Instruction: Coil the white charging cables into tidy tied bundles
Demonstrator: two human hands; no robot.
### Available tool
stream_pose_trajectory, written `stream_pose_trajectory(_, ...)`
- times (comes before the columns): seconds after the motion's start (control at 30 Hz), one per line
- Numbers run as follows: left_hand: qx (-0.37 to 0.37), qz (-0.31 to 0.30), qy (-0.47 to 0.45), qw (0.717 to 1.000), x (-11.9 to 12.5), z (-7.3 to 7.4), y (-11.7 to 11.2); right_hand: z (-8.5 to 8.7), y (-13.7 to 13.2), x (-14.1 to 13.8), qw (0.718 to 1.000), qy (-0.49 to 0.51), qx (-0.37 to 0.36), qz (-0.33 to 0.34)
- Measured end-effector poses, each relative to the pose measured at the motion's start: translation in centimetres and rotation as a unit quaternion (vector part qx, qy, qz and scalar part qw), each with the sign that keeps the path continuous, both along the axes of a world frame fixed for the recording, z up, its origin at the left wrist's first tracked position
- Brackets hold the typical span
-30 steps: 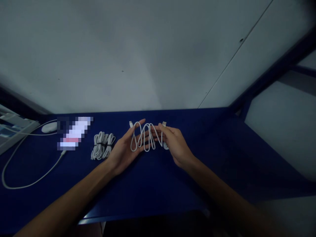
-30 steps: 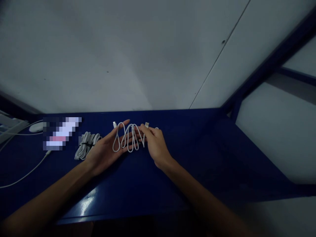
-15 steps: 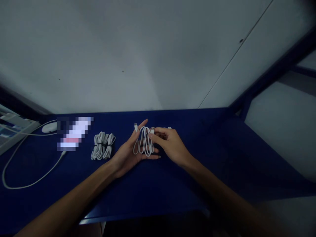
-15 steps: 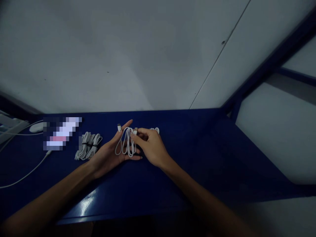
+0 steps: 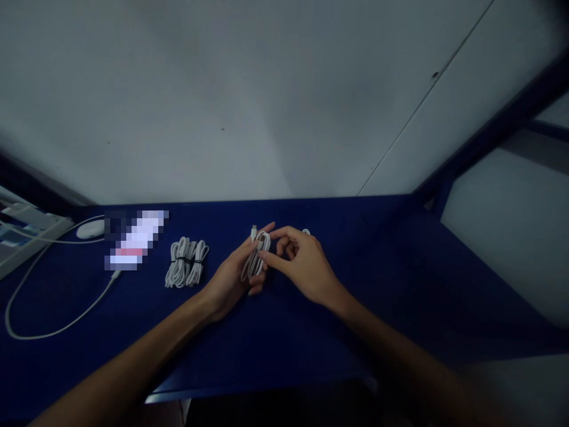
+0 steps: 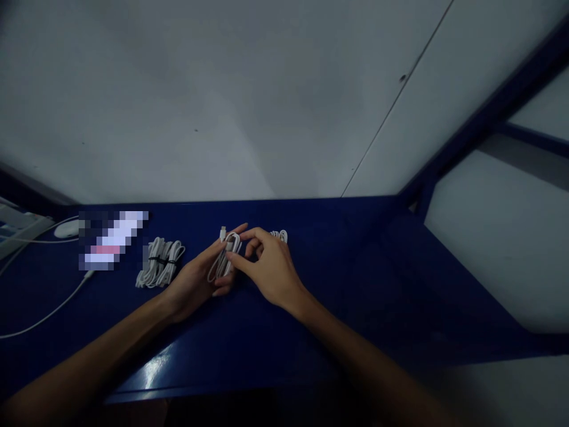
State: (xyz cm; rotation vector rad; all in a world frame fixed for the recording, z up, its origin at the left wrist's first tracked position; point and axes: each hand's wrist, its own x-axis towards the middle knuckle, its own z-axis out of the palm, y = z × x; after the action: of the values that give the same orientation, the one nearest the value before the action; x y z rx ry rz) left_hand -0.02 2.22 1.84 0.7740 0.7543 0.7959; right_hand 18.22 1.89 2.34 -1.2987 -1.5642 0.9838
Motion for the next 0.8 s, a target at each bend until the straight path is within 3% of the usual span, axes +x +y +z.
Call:
stream_pose_trajectory(0.33, -0.027, -0.053, 0.03, 0.998, -0.11, 0.28, 0.03, 0.13, -0.53, -0.07, 0.994, -0.031, 0.088, -0.058)
stream_pose_trajectory(0.43, -0.025, -0.064, 0.051, 0.996, -0.18, 0.09, 0.02, 0.11, -0.71, -0.04, 0.988, -0.071, 0.132, -0.039)
stream_pose_trajectory(0.63, 0.05, -0.106, 0.145, 0.982, -0.19, 0.33, -0.2, -0.19, -0.53, -0.03, 0.969, -0.147, 0.196, 0.016)
stream_pose_trajectory(0.8, 0.046, -0.107, 0.158, 0.98, -0.08, 0.52, -0.43, -0.77, -0.01, 0.02, 0.959, -0.183, 0.214, 0.031)
